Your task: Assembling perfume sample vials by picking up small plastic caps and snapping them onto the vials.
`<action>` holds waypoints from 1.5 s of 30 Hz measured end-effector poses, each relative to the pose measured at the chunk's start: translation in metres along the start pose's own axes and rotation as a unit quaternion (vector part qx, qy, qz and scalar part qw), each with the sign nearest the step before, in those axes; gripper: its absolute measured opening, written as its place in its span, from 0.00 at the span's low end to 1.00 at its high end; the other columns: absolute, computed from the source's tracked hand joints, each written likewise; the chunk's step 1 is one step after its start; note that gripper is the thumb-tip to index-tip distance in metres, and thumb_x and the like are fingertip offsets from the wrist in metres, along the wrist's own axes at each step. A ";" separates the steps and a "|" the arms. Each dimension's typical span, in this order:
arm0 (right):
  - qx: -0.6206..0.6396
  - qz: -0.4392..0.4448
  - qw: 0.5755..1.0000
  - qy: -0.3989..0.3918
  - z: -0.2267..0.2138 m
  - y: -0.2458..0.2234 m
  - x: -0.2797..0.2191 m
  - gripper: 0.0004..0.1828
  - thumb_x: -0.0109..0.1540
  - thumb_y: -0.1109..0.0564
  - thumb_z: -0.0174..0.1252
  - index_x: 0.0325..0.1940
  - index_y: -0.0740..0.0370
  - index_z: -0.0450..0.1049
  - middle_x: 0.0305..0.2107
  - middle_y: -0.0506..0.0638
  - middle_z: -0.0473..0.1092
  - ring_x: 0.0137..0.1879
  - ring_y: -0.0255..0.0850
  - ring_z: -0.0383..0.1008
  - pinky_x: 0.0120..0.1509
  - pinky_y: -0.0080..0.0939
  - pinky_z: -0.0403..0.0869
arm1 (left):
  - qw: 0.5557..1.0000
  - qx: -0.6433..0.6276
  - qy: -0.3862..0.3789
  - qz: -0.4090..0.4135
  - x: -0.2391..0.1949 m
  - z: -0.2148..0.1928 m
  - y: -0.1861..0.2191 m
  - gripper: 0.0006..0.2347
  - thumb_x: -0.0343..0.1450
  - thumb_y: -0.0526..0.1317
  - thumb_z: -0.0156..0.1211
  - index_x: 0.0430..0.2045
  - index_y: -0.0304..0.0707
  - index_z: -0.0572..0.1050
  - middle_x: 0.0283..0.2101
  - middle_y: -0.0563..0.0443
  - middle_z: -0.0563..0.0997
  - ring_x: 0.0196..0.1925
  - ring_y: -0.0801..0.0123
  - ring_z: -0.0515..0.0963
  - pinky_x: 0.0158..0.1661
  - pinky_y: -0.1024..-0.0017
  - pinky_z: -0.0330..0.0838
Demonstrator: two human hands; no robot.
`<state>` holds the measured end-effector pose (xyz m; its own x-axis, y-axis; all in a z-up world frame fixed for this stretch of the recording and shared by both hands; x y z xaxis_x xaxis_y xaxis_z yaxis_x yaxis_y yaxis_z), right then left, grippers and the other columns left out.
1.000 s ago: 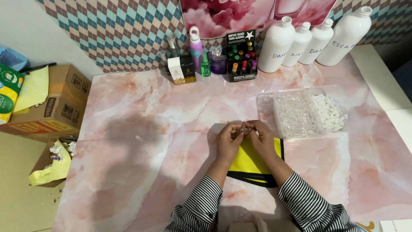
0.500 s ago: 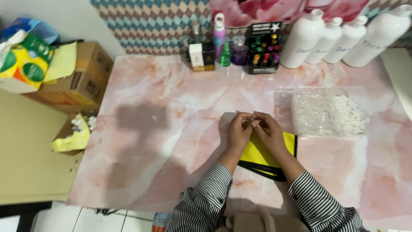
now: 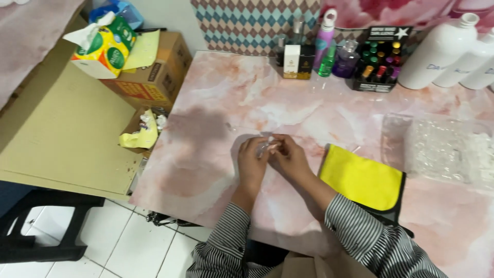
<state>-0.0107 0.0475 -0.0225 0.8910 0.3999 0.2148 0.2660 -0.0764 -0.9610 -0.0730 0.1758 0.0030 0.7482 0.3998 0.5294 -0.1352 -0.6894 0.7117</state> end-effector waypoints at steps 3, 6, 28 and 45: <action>0.001 -0.007 0.998 -0.055 0.043 -0.001 0.009 0.29 0.58 0.67 0.62 0.64 0.56 0.70 0.44 0.59 0.79 0.51 0.59 0.80 0.56 0.58 0.78 | 0.996 0.048 0.014 -0.067 -0.002 -0.026 -0.038 0.13 0.64 0.37 0.72 0.40 0.45 0.79 0.38 0.48 0.80 0.44 0.53 0.82 0.45 0.61 0.78; -0.011 -0.017 0.996 -0.090 0.071 0.014 0.018 0.32 0.58 0.66 0.62 0.65 0.53 0.67 0.47 0.53 0.80 0.54 0.54 0.80 0.58 0.54 0.77 | 0.990 0.074 0.038 -0.113 -0.002 -0.034 -0.080 0.12 0.64 0.39 0.73 0.39 0.45 0.80 0.36 0.52 0.79 0.43 0.59 0.83 0.45 0.67 0.80; -0.159 -0.059 0.979 -0.109 0.095 0.003 0.029 0.26 0.60 0.63 0.60 0.61 0.52 0.65 0.51 0.51 0.76 0.59 0.55 0.72 0.63 0.55 0.68 | 0.975 -0.022 0.066 -0.209 0.016 -0.041 -0.090 0.12 0.69 0.34 0.68 0.45 0.31 0.76 0.44 0.36 0.80 0.52 0.49 0.82 0.47 0.64 0.83; -0.068 0.001 0.996 -0.058 -0.009 -0.053 -0.019 0.25 0.60 0.66 0.60 0.61 0.55 0.65 0.48 0.56 0.74 0.60 0.55 0.71 0.61 0.51 0.73 | 0.977 -0.005 0.103 -0.187 0.011 -0.042 -0.077 0.29 0.64 0.31 0.72 0.60 0.28 0.66 0.53 0.31 0.72 0.49 0.49 0.79 0.42 0.64 0.82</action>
<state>-0.0387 0.0361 0.0256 0.8450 0.5020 0.1846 0.3193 -0.1966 -0.9270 -0.0817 0.2588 -0.0264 0.6001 0.7361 0.3132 0.1152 -0.4670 0.8767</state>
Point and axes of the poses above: each hand's wrist, its own x-axis towards the middle knuckle, its own z-axis out of the palm, y = z × x, the point moved 1 cm from there along x, towards the middle knuckle
